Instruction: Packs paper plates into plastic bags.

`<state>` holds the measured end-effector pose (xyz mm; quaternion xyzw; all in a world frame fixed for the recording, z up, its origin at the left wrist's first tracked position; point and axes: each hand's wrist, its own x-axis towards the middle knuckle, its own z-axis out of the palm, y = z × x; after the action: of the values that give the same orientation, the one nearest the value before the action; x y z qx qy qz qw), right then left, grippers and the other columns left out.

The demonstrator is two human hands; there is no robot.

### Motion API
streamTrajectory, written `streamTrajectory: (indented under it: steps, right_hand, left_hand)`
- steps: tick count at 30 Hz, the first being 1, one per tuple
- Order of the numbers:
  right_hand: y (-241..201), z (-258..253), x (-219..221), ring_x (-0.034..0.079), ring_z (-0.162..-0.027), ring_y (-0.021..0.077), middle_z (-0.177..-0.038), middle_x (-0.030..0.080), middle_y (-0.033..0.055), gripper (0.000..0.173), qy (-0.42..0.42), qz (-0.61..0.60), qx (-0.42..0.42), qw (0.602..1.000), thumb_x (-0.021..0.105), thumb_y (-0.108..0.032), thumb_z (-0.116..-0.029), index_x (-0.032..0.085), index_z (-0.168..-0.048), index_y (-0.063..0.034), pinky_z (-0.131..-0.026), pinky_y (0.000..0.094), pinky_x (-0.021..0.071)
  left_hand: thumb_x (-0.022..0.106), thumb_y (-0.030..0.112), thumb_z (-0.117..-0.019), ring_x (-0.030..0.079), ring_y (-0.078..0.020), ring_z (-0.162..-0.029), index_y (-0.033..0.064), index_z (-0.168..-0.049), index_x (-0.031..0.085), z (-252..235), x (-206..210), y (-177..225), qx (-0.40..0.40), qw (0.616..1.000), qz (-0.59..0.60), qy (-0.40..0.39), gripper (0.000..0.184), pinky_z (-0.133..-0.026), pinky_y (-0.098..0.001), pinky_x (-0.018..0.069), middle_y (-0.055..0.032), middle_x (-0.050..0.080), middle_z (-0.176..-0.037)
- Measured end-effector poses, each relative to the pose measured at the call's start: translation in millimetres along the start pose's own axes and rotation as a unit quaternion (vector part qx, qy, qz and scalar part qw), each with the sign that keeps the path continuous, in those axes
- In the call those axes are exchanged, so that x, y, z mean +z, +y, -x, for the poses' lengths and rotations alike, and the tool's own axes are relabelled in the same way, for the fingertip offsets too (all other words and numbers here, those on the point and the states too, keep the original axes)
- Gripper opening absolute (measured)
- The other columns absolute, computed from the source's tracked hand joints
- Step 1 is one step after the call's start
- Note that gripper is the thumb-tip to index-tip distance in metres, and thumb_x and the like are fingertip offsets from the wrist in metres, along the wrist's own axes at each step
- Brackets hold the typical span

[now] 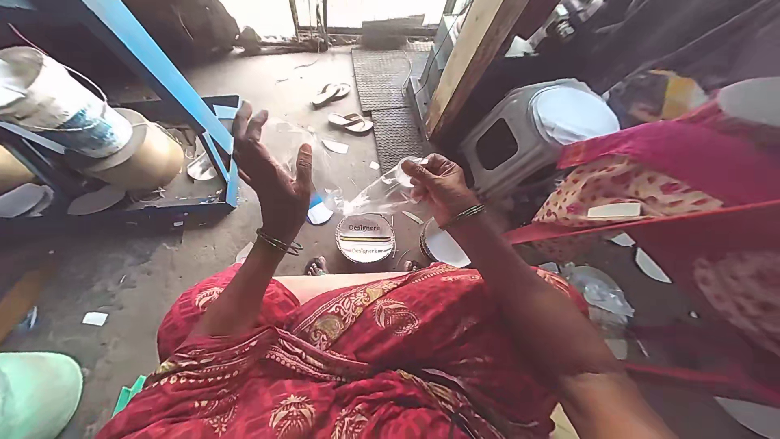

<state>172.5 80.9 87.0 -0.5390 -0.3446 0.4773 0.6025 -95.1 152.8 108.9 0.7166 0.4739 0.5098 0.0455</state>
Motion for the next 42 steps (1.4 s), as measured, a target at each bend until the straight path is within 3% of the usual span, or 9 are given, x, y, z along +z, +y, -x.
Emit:
streamTrajectory:
  steps: [4,7,13,18,23,28,34,38,42]
  right_hand:
    - [-5,5,7,0.059,-0.054,0.0068,-0.069,0.060,-0.0029,0.017,0.046,-0.010,0.035,0.998,0.071,-0.022,-0.0973,0.057,-0.095,-0.0119,-0.054,0.0246,0.0565]
    - [-15,10,17,0.072,-0.069,0.0164,-0.081,0.067,0.0038,0.016,0.039,-0.089,0.077,0.992,0.060,-0.020,-0.1045,0.052,-0.110,-0.0077,-0.066,0.0329,0.0640]
    - [-28,30,33,0.074,-0.080,0.0183,-0.088,0.073,0.0085,0.008,-0.027,-0.143,0.079,0.986,0.047,-0.015,-0.1087,0.050,-0.111,-0.0071,-0.077,0.0335,0.0624]
    - [-23,35,21,0.075,-0.077,0.0209,-0.089,0.073,0.0072,0.008,-0.080,-0.112,0.027,0.990,0.050,-0.005,-0.1023,0.053,-0.097,-0.0107,-0.073,0.0375,0.0648]
    - [-10,33,11,0.073,-0.098,0.0199,-0.116,0.072,0.0095,0.011,-0.150,-0.127,-0.032,0.980,0.055,-0.004,-0.0972,0.059,-0.094,-0.0130,-0.086,0.0370,0.0607]
    - [-15,31,1,0.073,-0.089,0.0124,-0.098,0.074,0.0009,0.018,-0.159,-0.010,-0.114,0.981,0.059,-0.003,-0.0954,0.056,-0.105,-0.0180,-0.080,0.0297,0.0611]
    - [-20,26,8,0.060,-0.066,-0.0008,-0.094,0.071,-0.0014,0.015,-0.237,0.199,-0.206,0.928,0.062,-0.001,-0.0951,0.064,-0.110,-0.0021,-0.058,0.0169,0.0528]
    - [-31,31,12,0.062,-0.072,-0.0011,-0.093,0.074,0.0014,0.014,-0.213,0.332,-0.295,0.870,0.070,-0.012,-0.0955,0.074,-0.106,-0.0036,-0.066,0.0176,0.0527]
    - [-46,20,-11,0.069,-0.084,0.0047,-0.101,0.075,0.0053,0.018,-0.100,0.345,-0.316,0.878,0.073,-0.014,-0.0934,0.073,-0.107,-0.0017,-0.076,0.0230,0.0572]
  left_hand:
    - [0.059,0.025,-0.1016,0.057,-0.0326,-0.116,-0.0022,-0.125,0.061,5,-1,12,0.055,0.997,0.026,-0.037,0.036,-0.098,-0.0460,0.0471,-0.0240,0.060,-0.127]
    - [0.070,0.028,-0.0962,0.068,-0.0232,-0.082,-0.0017,-0.112,0.067,31,12,46,0.065,0.964,0.097,-0.237,0.034,-0.073,-0.0409,0.0574,-0.0147,0.070,-0.098]
    - [0.089,0.039,-0.0751,0.064,-0.0259,-0.112,-0.0027,-0.134,0.044,77,47,61,-0.006,0.917,0.206,-0.343,0.085,-0.096,-0.0419,0.0541,-0.0182,0.061,-0.124]
    - [0.074,0.027,-0.0897,0.065,-0.0232,-0.108,-0.0009,-0.127,0.051,70,45,54,-0.017,0.927,0.227,-0.298,0.052,-0.091,-0.0412,0.0563,-0.0143,0.064,-0.118]
    - [0.084,0.045,-0.0794,0.061,-0.0266,-0.119,-0.0011,-0.140,0.044,78,44,60,-0.070,0.912,0.228,-0.334,0.086,-0.100,-0.0443,0.0528,-0.0186,0.059,-0.132]
    - [0.051,0.031,-0.1028,0.062,-0.0214,-0.091,-0.0052,-0.114,0.058,56,35,49,-0.047,0.955,0.242,-0.164,0.039,-0.079,-0.0388,0.0539,-0.0158,0.062,-0.103]
    - [0.075,0.032,-0.0911,0.041,-0.0236,-0.146,-0.0058,-0.155,0.032,22,40,37,0.084,0.866,0.356,-0.341,0.085,-0.122,-0.0403,0.0336,-0.0182,0.045,-0.156]
    - [0.076,0.014,-0.0906,0.068,-0.0105,-0.098,-0.0075,-0.120,0.065,26,45,38,0.094,0.831,0.386,-0.390,0.038,-0.092,-0.0286,0.0559,-0.0129,0.072,-0.107]
    - [0.069,0.020,-0.0976,0.063,-0.0056,-0.076,0.0008,-0.102,0.074,25,49,18,0.085,0.856,0.315,-0.400,0.021,-0.075,-0.0252,0.0521,-0.0047,0.071,-0.086]
